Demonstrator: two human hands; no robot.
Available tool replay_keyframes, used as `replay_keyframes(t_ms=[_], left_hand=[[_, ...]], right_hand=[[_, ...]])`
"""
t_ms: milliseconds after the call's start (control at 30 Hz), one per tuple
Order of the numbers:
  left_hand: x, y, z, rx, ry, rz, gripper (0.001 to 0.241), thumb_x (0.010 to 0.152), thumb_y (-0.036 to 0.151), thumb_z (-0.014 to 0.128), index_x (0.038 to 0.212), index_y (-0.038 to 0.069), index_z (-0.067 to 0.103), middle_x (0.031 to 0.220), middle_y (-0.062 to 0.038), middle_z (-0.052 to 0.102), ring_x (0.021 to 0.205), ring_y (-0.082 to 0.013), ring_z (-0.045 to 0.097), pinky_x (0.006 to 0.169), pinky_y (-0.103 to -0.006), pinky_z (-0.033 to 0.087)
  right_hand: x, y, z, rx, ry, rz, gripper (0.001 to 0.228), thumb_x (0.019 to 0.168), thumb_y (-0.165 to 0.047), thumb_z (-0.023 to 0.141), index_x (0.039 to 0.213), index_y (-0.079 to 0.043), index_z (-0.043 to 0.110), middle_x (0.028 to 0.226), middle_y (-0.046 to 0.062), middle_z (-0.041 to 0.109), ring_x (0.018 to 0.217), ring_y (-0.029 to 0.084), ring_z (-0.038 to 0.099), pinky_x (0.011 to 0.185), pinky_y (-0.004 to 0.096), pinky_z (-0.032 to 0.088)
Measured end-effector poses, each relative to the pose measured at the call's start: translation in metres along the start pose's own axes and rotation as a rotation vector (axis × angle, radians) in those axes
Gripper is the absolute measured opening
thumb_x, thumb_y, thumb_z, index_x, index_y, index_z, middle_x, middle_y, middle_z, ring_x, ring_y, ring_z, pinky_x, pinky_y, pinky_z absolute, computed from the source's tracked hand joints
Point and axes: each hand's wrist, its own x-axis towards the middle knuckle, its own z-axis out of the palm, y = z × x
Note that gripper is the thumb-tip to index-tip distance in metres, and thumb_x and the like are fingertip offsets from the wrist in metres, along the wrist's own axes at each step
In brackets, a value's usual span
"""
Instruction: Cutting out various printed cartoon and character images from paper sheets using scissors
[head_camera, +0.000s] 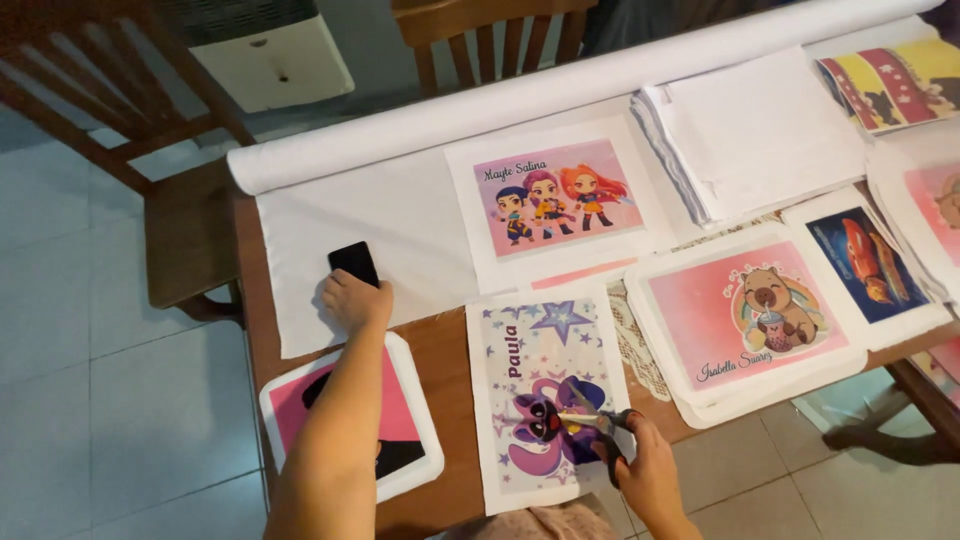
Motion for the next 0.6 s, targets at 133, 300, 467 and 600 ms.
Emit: replay_keyframes(t_ms=[133,300,467,600], left_hand=[[0.020,0.014,-0.001,0.026,-0.066,-0.063,0.097,0.076,0.054,0.066,0.150,0.000,0.036,0.148,-0.020,0.043,0.133,-0.0388,0.042,0.107,-0.0549,0.034],[0.024,0.029,0.005,0.100,-0.039,-0.162,0.096,0.074,0.049,0.069,0.150,0.004,0.033,0.145,-0.025,0.041,0.132,-0.0459,0.039,0.107,-0.0657,0.026],[-0.005,0.045,-0.049,0.109,-0.101,-0.112,0.096,0.083,0.042,0.067,0.155,-0.002,0.021,0.145,-0.029,0.039,0.129,-0.0444,0.038,0.104,-0.0581,0.024],[-0.018,0.044,-0.064,0.049,-0.112,-0.002,0.089,0.090,0.030,0.064,0.157,-0.001,0.014,0.150,-0.026,0.030,0.128,-0.0395,0.034,0.099,-0.0532,0.023]], right_hand=[[-0.007,0.003,-0.003,-0.029,0.028,0.051,0.052,0.080,-0.037,0.079,0.122,-0.014,0.060,0.119,0.006,0.071,0.114,0.030,0.065,0.085,0.046,0.052],[0.013,0.021,0.001,-0.094,0.041,0.021,0.049,0.078,-0.021,0.072,0.124,-0.013,0.056,0.120,0.008,0.067,0.110,0.035,0.064,0.087,0.049,0.050],[0.064,-0.035,-0.012,-0.111,0.063,0.189,0.045,0.083,-0.032,0.072,0.123,-0.015,0.061,0.116,0.010,0.070,0.112,0.035,0.066,0.090,0.051,0.054],[0.123,-0.041,-0.002,-0.214,0.124,0.206,0.049,0.081,-0.028,0.074,0.128,-0.020,0.062,0.114,0.010,0.072,0.112,0.033,0.070,0.098,0.048,0.055]])
